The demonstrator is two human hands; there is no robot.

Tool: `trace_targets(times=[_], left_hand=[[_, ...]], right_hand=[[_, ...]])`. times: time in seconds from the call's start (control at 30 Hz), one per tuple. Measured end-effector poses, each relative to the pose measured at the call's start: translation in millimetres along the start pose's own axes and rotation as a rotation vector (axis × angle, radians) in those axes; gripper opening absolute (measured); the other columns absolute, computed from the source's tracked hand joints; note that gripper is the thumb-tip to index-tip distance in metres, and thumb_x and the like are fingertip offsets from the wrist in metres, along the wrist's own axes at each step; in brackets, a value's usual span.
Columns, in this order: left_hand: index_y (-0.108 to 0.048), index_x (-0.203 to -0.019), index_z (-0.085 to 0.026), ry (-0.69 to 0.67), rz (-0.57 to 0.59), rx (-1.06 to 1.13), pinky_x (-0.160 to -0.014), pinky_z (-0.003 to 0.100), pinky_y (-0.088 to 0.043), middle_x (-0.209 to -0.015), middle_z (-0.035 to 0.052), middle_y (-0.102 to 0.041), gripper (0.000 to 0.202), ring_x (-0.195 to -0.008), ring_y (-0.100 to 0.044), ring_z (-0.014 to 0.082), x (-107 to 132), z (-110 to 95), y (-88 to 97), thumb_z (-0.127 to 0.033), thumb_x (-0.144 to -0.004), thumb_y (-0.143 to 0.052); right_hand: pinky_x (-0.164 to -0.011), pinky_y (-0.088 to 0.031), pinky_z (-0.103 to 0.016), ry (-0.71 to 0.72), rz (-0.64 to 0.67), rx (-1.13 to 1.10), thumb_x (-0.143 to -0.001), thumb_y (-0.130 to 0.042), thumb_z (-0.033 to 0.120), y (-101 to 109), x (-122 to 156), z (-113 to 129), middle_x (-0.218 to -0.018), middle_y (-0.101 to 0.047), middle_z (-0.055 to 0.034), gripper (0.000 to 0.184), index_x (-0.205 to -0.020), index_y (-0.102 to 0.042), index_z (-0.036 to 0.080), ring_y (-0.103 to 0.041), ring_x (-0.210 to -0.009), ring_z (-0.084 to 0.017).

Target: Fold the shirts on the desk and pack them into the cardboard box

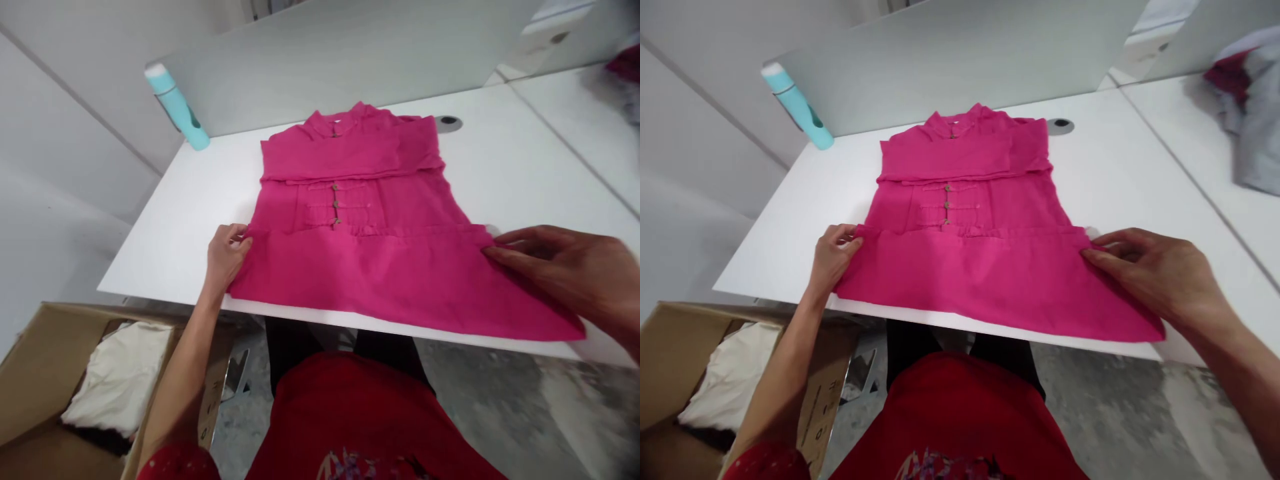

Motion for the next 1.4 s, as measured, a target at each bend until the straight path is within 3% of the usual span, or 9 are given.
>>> trace_targets(times=[0.07, 0.13, 0.37, 0.53, 0.73, 0.9, 1.03, 1.23, 1.4], left_hand=[[-0.072, -0.095, -0.024, -0.130, -0.021, -0.065, -0.100, 0.041, -0.055, -0.103, 0.0063, -0.074, 0.016, -0.107, -0.069, 0.0237, 3.9, -10.0, 3.8, -0.032, -0.087, -0.060], [-0.071, -0.093, -0.026, -0.201, -0.038, -0.099, -0.103, 0.045, -0.054, -0.103, 0.0056, -0.075, 0.017, -0.109, -0.069, 0.0266, 6.9, -15.5, 7.3, -0.036, -0.091, -0.059], [-0.073, -0.102, -0.031, 0.037, -0.020, 0.018, -0.101, 0.053, -0.053, -0.110, -0.0015, -0.077, 0.018, -0.118, -0.070, 0.0354, 6.5, -11.7, 7.6, -0.040, -0.091, -0.061], [-0.073, -0.104, -0.033, 0.056, -0.024, 0.063, -0.100, 0.055, -0.053, -0.109, -0.0038, -0.079, 0.018, -0.115, -0.069, 0.0364, 10.0, -14.1, 8.9, -0.039, -0.090, -0.063], [-0.073, -0.105, -0.031, 0.033, -0.008, 0.031, -0.102, 0.051, -0.052, -0.112, -0.0034, -0.079, 0.019, -0.114, -0.070, 0.0330, 16.4, -12.5, 14.2, -0.040, -0.093, -0.062], [-0.075, -0.105, -0.028, 0.098, -0.031, 0.087, -0.080, 0.035, -0.054, -0.098, -0.0017, -0.077, 0.023, -0.092, -0.069, 0.0227, 17.7, -10.6, 16.1, -0.042, -0.092, -0.062], [-0.072, -0.104, -0.026, 0.117, 0.021, 0.193, -0.071, 0.030, -0.052, -0.094, -0.0002, -0.075, 0.024, -0.083, -0.067, 0.0190, 13.9, -4.8, 11.3, -0.044, -0.094, -0.060], [-0.071, -0.112, -0.025, 0.075, 0.157, 0.158, -0.084, 0.035, -0.056, -0.104, 0.0049, -0.079, 0.044, -0.100, -0.073, 0.0276, 3.6, -5.8, -1.1, -0.052, -0.078, -0.075], [-0.070, -0.080, -0.024, 0.045, 0.227, 0.060, -0.067, 0.031, -0.050, -0.081, 0.0025, -0.074, 0.034, -0.082, -0.069, 0.0252, -1.4, -13.1, -2.3, -0.056, -0.087, -0.064]], right_hand=[[-0.066, -0.052, -0.042, -0.082, 0.025, -0.109, -0.068, -0.073, 0.060, 1.0, 2.6, 0.2, -0.082, -0.078, -0.0083, 0.045, -0.095, -0.078, 0.024, -0.072, -0.076, -0.029], [-0.072, -0.055, -0.042, -0.046, 0.049, -0.175, -0.071, -0.074, 0.056, 2.9, 1.6, 2.7, -0.088, -0.079, -0.0094, 0.047, -0.101, -0.079, 0.021, -0.072, -0.081, -0.028], [-0.084, -0.064, -0.049, 0.265, -0.108, -0.112, -0.087, -0.068, 0.056, 21.1, -10.0, -4.8, -0.120, -0.076, -0.0105, 0.041, -0.114, -0.079, 0.027, -0.075, -0.097, -0.030], [-0.108, -0.056, -0.058, 0.471, 0.072, -0.075, -0.088, -0.067, 0.045, 16.7, -16.1, 11.9, -0.139, -0.071, -0.0075, 0.046, -0.131, -0.073, 0.031, -0.066, -0.128, -0.034], [-0.116, -0.049, -0.060, 0.634, 0.208, -0.094, -0.086, -0.067, 0.046, -0.7, -26.7, 26.5, -0.143, -0.067, -0.0105, 0.048, -0.129, -0.074, 0.027, -0.060, -0.136, -0.035], [-0.107, -0.055, -0.055, 0.655, 0.176, -0.075, -0.082, -0.069, 0.047, -5.2, -30.0, 29.2, -0.128, -0.071, -0.0108, 0.029, -0.101, -0.075, 0.026, -0.065, -0.122, -0.034], [-0.088, -0.058, -0.047, 0.665, 0.150, -0.006, -0.083, -0.066, 0.047, -4.8, -26.9, 32.5, -0.099, -0.075, -0.0081, 0.024, -0.091, -0.071, 0.025, -0.070, -0.095, -0.029], [-0.077, -0.060, -0.044, 0.633, 0.154, 0.026, -0.083, -0.069, 0.057, -0.8, -23.6, 28.2, -0.108, -0.080, -0.0099, 0.047, -0.115, -0.075, 0.024, -0.075, -0.090, -0.030], [-0.052, -0.049, -0.035, 0.466, 0.359, -0.019, -0.085, -0.068, 0.062, 3.7, -17.9, 20.6, -0.065, -0.066, -0.0018, 0.036, -0.091, -0.075, 0.026, -0.062, -0.056, -0.023]])
Point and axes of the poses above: each hand's wrist, its own x-axis away from the middle knuckle, its own y-axis out of the back of the hand, z = x × y, the point moved 4 cm from there along -x, towards the middle knuckle
